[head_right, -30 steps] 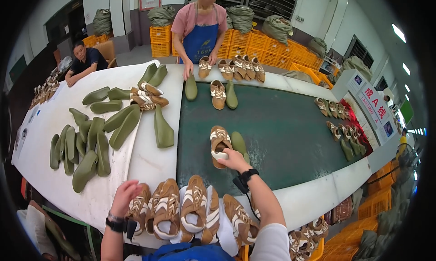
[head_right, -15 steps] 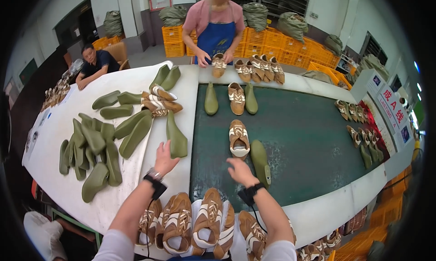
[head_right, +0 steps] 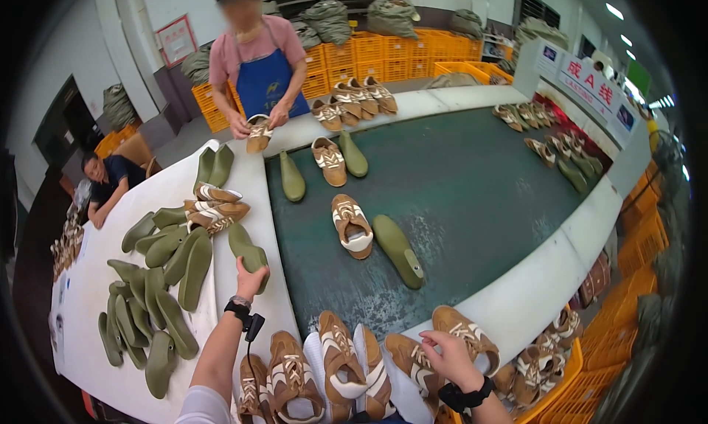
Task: The recorder is assembling shoe components by placing upper parts onto lasts on a factory production line conveyor belt.
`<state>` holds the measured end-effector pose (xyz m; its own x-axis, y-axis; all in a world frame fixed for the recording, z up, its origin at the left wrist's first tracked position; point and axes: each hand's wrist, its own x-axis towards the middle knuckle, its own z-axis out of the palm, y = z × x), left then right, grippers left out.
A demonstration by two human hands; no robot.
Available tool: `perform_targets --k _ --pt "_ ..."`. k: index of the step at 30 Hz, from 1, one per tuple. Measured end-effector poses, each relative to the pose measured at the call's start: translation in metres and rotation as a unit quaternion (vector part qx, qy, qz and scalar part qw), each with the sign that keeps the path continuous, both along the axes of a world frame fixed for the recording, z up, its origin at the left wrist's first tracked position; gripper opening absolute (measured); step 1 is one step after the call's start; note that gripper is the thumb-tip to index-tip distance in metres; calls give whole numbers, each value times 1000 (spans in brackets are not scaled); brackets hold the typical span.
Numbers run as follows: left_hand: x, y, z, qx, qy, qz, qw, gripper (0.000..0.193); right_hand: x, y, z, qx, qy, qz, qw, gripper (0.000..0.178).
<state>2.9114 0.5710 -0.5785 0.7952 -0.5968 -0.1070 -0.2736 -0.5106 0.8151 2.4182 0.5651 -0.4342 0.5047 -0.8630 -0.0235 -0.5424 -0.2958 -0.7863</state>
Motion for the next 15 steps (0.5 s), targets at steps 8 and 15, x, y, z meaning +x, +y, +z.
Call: perform_targets --k 8,15 --pt "-100 -24 12 -35 429 -103 896 70 32 79 -29 -82 8 222 972 47" --pt "-170 -39 47 265 104 -275 918 83 50 110 -49 -27 -4 221 975 61"
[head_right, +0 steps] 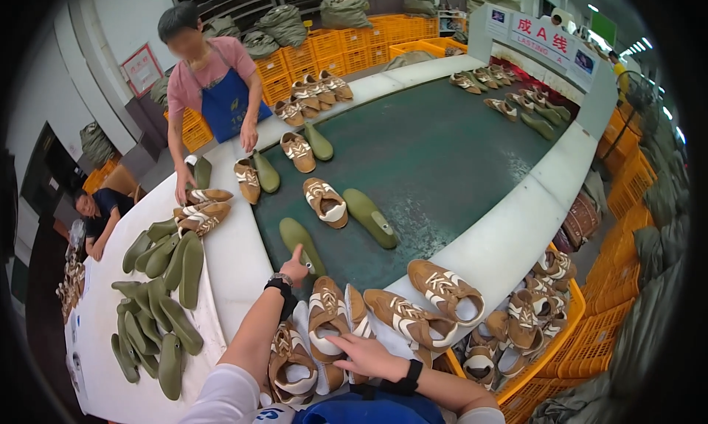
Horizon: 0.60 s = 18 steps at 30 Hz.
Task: The recorder is assembling shoe components by placing upper parts onto lasts on a factory production line conveyor belt.
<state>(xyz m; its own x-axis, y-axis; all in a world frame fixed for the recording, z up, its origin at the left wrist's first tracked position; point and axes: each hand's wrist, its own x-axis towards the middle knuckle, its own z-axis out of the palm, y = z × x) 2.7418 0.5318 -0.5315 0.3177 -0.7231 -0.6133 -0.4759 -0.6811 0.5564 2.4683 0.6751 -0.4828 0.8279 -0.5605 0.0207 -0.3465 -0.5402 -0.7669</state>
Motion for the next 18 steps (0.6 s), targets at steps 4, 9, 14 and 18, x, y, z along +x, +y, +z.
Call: perform_targets --k 4,9,14,18 --pt "9 -7 -37 -15 -185 -178 966 63 23 3 -19 18 1 -49 999 42" --pt "-14 13 12 -119 -219 -253 935 60 20 1 -16 71 -35 -87 993 31" --pt "-33 115 107 -305 176 -142 925 88 15 18 32 -104 -104 -98 984 23" --pt "-55 196 124 -399 -5 -74 914 84 29 38 48 -271 -115 -68 953 22"
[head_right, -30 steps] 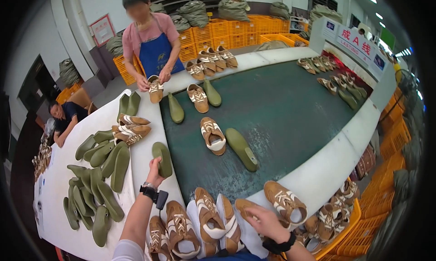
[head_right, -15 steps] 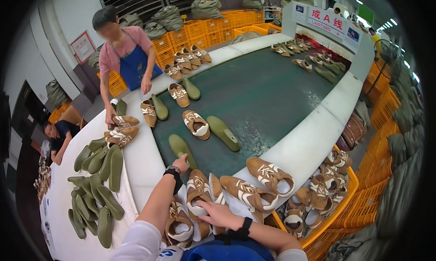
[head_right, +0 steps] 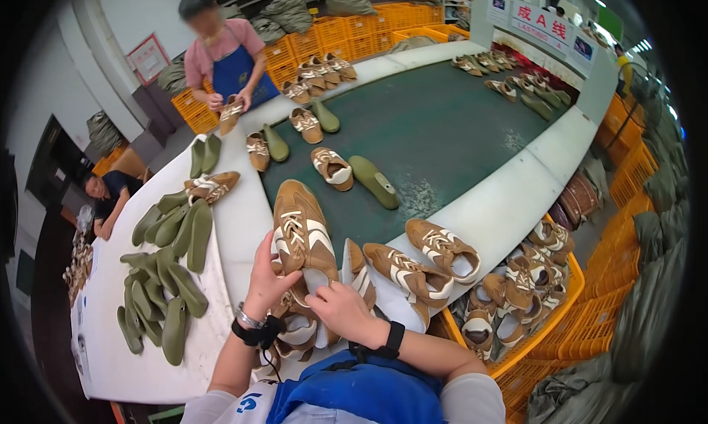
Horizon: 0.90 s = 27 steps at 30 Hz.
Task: The recorder is assembling shoe components by placing upper parts onto lasts on a factory production line conveyor belt.
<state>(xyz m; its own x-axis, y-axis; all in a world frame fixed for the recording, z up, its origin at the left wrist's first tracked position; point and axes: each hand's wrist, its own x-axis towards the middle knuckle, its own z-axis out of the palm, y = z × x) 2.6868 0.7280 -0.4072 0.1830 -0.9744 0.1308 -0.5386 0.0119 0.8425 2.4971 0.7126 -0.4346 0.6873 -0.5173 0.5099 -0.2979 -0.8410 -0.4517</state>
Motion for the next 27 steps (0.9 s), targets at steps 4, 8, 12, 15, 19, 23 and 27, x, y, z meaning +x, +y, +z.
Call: perform_targets --k 4,8,12,15,19,23,27 --pt "-9 36 -2 -144 -261 106 949 43 -3 3 28 147 -17 95 984 28" --pt "-23 51 14 -208 -252 140 935 21 6 -18 56 99 -91 33 990 29" --pt "-29 59 27 -230 -264 161 923 20 7 -28 59 -18 -72 -39 996 22" --pt "-22 67 26 -232 -237 186 925 18 2 -36 61 60 -187 -41 980 22" --pt "-25 62 36 -238 -223 142 935 34 10 -29 58 32 -187 -33 981 17" --pt "-42 54 69 -222 -415 66 880 45 13 -27 63 -18 -177 1 984 19" --pt "-17 46 48 -265 -324 34 908 40 8 -24 65 27 -153 33 987 21"
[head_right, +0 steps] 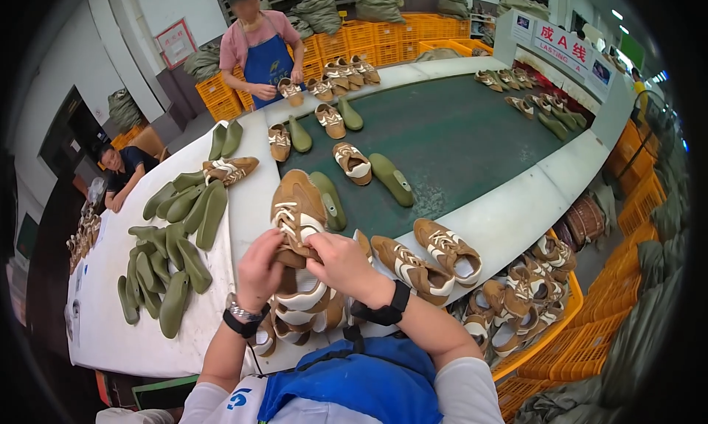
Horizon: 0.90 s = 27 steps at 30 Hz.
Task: The recorder is assembling shoe components by placing upper parts onto lasts on a factory production line conveyor belt.
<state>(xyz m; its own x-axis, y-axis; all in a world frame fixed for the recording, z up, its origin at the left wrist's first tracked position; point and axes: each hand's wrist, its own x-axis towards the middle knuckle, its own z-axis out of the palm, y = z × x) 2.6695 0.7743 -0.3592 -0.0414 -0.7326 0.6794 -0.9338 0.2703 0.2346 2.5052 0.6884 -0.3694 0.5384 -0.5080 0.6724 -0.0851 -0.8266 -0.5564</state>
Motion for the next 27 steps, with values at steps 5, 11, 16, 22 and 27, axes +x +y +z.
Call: perform_targets --k 5,11,16,22,27 --pt "7 -6 -2 1 138 2 990 29 -1 -1 8 -33 26 6 999 30" --pt "22 -18 -6 1 75 85 994 31 1 27 35 -122 200 111 966 40" --pt "38 -12 -7 122 57 122 983 50 38 -44 15 -78 325 126 934 32" --pt "80 61 -33 201 161 212 943 47 122 -152 -54 83 393 141 905 33" --pt "85 122 -65 192 156 306 919 41 198 -209 -161 84 326 48 941 38"
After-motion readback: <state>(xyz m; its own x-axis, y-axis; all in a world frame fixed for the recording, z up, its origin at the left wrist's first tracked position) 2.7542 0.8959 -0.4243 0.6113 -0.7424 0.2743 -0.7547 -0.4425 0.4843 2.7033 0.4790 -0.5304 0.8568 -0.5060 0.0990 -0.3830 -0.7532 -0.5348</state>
